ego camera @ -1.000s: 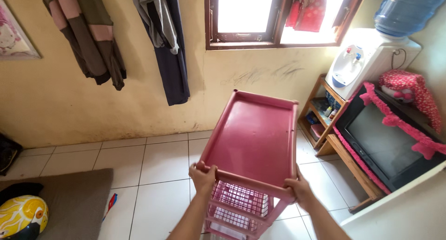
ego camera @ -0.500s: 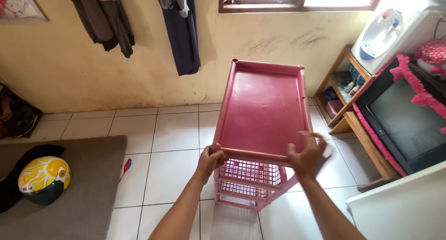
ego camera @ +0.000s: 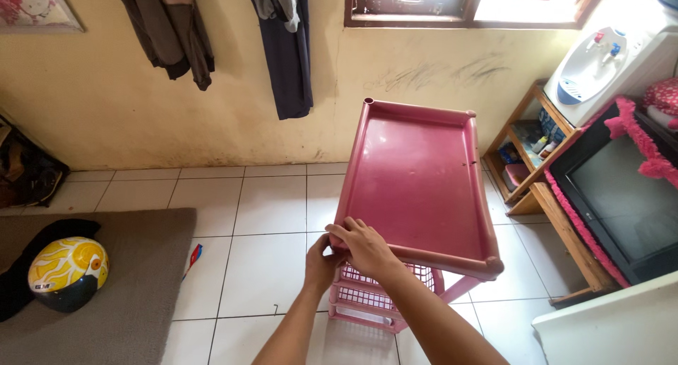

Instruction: The person disassembles a pink plastic shelving unit by hand. They remove the top tray, then detach the vertical support poles from the basket sections one by one, placing the removed parts onto the tray on the floor.

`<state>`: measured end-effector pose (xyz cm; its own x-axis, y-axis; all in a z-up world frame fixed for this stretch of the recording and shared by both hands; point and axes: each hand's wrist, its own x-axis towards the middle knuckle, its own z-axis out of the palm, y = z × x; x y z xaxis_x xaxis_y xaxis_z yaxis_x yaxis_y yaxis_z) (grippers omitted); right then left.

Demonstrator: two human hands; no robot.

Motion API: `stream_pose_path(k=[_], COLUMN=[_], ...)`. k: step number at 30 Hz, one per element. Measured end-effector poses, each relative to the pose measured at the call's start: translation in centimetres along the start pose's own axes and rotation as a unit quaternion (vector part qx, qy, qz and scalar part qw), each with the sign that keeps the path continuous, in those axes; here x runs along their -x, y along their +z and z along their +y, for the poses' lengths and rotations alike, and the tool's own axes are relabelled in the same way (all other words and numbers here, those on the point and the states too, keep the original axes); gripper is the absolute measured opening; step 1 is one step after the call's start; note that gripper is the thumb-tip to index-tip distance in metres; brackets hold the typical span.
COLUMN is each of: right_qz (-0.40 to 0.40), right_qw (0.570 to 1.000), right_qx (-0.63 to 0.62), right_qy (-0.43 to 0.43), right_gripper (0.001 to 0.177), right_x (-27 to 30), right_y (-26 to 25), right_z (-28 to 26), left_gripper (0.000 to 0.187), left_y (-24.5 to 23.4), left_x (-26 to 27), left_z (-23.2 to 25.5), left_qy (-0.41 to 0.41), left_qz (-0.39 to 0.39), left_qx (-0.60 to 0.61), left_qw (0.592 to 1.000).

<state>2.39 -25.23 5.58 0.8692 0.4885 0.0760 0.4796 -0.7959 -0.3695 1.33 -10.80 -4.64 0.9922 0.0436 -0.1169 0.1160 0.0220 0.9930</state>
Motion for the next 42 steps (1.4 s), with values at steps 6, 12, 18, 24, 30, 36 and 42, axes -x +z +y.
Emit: stream_pose_path(k=[6,12,18,24,30,36,42], right_qz=[0.002,-0.025,0.087,0.153,0.436,0.255,0.164], right_qw=[0.997,0.997,0.991,0.981,0.896,0.801,0.721], right_qx=[0.068,0.053,0.022,-0.030,0.066,-0.253,-0.483], right_qy=[-0.044,-0.058,-0.099,-0.118,0.049,0.479,0.469], right_gripper=[0.064,0.073,0.073,0.070,0.073,0.085,0.082], right_x=[-1.5,-2.6,-0.1,1.5,4.9,10.5,10.9], right_y=[1.2,-1.9,-2.1,-3.7,-8.7,-9.9,-6.8], right_z=[-0.1,0.8,0.3,-0.3,8.5,22.6,24.4], left_gripper=[0.039,0.048,0.042,0.063,0.048,0.040,0.030], left_y=[0.9,1.6,-0.3,-2.6,0.0,0.2,-2.5], left_x=[0.3,-0.6,-2.4,-4.2,-3.5,-3.4,-4.2], left_z=[-0.9,-1.8,-1.3,4.0,7.3,6.8,5.3], left_qy=[0.040,-0.053,0.007,-0.002,-0.092,-0.103,-0.070], left_qz=[0.006,-0.028,-0.078,-0.212,-0.076,-0.084,-0.127], left_qx=[0.056,0.084,-0.068,0.131,-0.045,-0.060,-0.012], left_qw=[0.998,0.995,0.995,0.968,0.992,0.989,0.989])
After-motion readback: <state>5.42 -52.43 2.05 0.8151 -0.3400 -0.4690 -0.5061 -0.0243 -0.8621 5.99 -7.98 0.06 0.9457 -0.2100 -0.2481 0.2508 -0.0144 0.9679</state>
